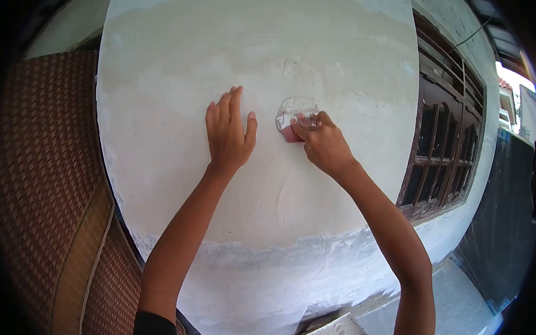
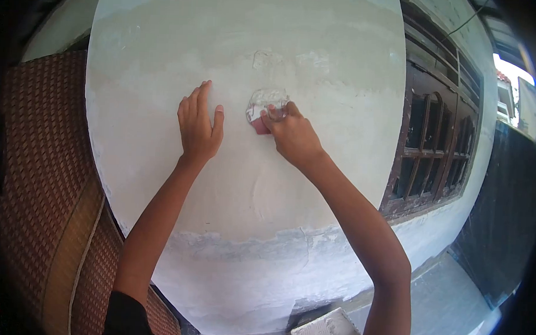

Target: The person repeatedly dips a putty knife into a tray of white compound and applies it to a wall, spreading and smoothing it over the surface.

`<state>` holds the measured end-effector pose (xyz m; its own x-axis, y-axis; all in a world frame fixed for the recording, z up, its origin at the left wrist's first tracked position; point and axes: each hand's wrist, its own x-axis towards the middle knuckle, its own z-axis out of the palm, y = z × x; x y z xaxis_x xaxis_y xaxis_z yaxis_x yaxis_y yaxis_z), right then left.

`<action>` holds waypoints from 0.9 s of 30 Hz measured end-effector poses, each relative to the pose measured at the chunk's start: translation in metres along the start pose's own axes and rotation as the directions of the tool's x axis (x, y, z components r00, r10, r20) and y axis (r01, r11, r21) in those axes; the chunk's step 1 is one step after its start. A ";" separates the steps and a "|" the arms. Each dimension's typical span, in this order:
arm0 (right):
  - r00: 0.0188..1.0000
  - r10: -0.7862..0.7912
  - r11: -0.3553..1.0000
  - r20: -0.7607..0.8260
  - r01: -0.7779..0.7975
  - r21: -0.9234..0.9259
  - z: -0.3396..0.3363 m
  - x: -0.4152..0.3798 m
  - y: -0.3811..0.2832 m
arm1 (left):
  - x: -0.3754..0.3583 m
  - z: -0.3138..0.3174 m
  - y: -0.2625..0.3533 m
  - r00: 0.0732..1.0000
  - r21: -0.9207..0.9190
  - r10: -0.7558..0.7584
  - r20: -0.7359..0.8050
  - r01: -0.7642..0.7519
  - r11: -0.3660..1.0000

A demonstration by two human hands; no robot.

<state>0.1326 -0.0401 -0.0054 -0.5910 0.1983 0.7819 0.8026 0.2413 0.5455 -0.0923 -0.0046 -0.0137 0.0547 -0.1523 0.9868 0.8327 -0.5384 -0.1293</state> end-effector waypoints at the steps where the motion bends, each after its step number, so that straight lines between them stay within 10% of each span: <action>1: 0.999 -0.013 1.000 0.031 0.012 0.027 -0.003 -0.004 -0.002 | 0.002 0.000 0.000 1.000 -0.009 -0.004 -0.002 0.004 1.000; 16: 0.918 0.196 0.970 -0.346 -0.128 0.208 -0.030 0.014 -0.008 | 0.009 0.005 -0.009 0.995 0.150 0.075 0.073 -0.085 0.985; 27: 0.614 0.769 0.469 -0.175 -0.357 0.808 -0.033 0.089 0.041 | 0.008 0.008 -0.011 0.993 0.173 0.078 0.092 -0.093 0.981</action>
<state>0.1157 -0.0442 0.0961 0.2685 0.1413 0.9528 0.5219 0.8101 -0.2672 -0.0964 0.0067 -0.0036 0.1699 -0.1172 0.9785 0.9066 -0.3705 -0.2018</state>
